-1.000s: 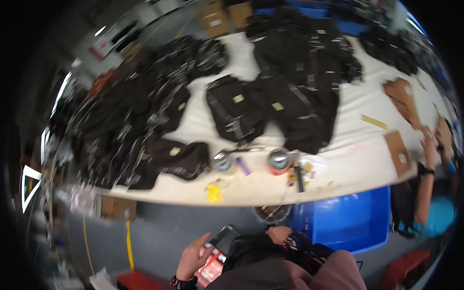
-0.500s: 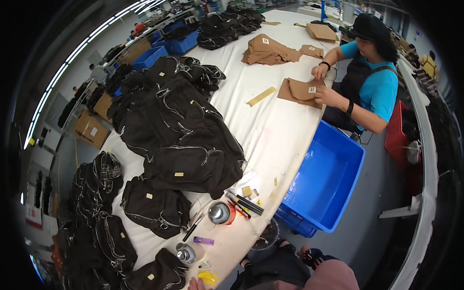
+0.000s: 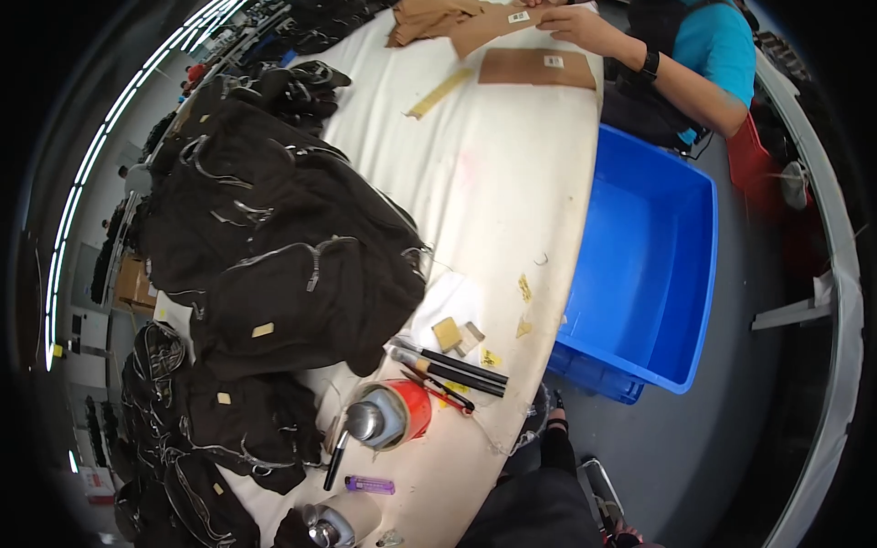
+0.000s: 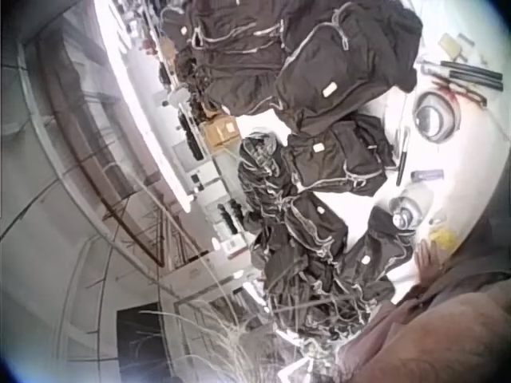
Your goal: The recorder is trimming threads and finishing a leather bag at a workshop station.
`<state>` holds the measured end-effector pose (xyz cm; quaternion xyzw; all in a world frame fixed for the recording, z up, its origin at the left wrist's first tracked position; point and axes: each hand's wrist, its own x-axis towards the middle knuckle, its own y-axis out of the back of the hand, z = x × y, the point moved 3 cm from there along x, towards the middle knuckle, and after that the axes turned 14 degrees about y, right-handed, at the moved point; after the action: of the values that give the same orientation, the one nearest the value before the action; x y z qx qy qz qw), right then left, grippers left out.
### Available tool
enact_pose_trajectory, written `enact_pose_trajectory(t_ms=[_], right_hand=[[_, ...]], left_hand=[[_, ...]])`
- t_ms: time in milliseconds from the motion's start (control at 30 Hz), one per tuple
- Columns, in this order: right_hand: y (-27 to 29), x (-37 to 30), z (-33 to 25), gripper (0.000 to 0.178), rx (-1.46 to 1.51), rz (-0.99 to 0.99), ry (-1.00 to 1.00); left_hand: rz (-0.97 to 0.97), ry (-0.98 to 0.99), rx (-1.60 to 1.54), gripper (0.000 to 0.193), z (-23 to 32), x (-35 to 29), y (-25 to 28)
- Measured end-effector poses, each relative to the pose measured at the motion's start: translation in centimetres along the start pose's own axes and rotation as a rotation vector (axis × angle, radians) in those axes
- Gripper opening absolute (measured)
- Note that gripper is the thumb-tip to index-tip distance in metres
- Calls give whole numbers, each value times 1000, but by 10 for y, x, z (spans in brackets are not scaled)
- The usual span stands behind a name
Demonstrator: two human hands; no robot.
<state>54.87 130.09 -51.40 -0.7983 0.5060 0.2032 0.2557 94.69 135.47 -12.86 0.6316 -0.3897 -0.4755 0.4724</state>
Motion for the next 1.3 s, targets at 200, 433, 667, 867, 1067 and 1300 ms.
enact_pose_trajectory(t_ms=[200,433,667,867,1067,1300], right_hand=[[-7,20,10,29,35,65,-35],[-30,29,41,30,34,102,-86],[-26,41,31,31,-38,157,-89],[-15,70,3,32,-146,150,-17],[12,55,-19,33,-265,174,45],[102,-30,-46,34,-410,330,120]], left_hand=[[-218,94,67,82,-2,-1,1],[122,-25,-37,69,13,10,17],[43,25,-144,70,15,11,26],[141,54,-551,78,11,3,8],[161,2,-234,65,29,20,48],[387,17,-650,46,14,-8,43]])
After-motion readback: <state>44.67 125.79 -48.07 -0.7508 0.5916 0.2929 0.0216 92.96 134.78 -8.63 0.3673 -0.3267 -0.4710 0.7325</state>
